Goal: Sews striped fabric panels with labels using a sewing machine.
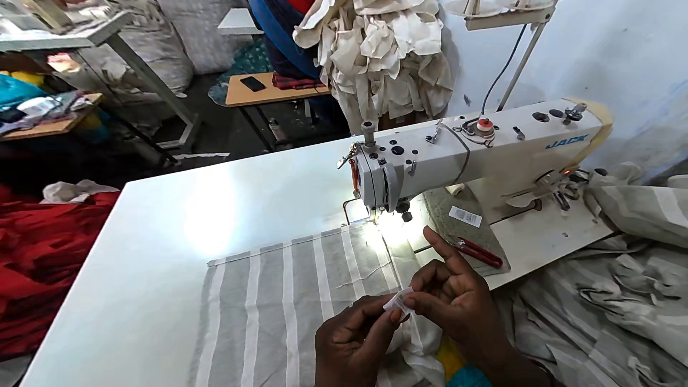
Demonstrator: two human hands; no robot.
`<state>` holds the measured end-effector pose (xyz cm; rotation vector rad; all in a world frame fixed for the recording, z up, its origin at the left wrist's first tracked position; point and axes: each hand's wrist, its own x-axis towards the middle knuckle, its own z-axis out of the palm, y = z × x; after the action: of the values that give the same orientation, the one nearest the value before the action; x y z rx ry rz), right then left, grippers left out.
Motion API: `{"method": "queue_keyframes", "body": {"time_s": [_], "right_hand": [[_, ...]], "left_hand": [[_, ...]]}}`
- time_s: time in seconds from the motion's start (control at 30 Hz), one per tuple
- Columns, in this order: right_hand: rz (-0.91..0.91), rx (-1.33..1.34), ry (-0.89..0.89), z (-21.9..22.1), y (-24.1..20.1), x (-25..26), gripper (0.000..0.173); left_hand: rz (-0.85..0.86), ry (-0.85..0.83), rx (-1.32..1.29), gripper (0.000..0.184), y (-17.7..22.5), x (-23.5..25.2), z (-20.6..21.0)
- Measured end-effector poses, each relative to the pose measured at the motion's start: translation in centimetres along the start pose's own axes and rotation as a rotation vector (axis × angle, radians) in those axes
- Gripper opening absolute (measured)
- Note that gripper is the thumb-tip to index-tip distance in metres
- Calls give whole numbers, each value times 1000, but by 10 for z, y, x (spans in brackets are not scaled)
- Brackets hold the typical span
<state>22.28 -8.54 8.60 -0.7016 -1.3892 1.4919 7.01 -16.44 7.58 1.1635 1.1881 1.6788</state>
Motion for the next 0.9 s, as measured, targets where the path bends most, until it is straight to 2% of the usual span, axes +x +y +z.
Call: {"method": "queue_keyframes", "body": {"time_s": [0.13,0.27,0.77,0.83,0.9], "right_hand": [[-37,18,9,3,3,-2,91],[0,53,3,4,3,-2,95],[155,115,-39,0,4,2,89],[164,97,44,1,12,4,79],[224,80,166,-2,24,12,68]], "left_hand": [[-27,25,-13,14,2,1,1],[-58,42,-23,11,4,1,1],[-107,66,-45,9,-2,6,-5],[-26,117,46,19,-16,7,-3],[240,123,441,48,-45,8,-6]]}}
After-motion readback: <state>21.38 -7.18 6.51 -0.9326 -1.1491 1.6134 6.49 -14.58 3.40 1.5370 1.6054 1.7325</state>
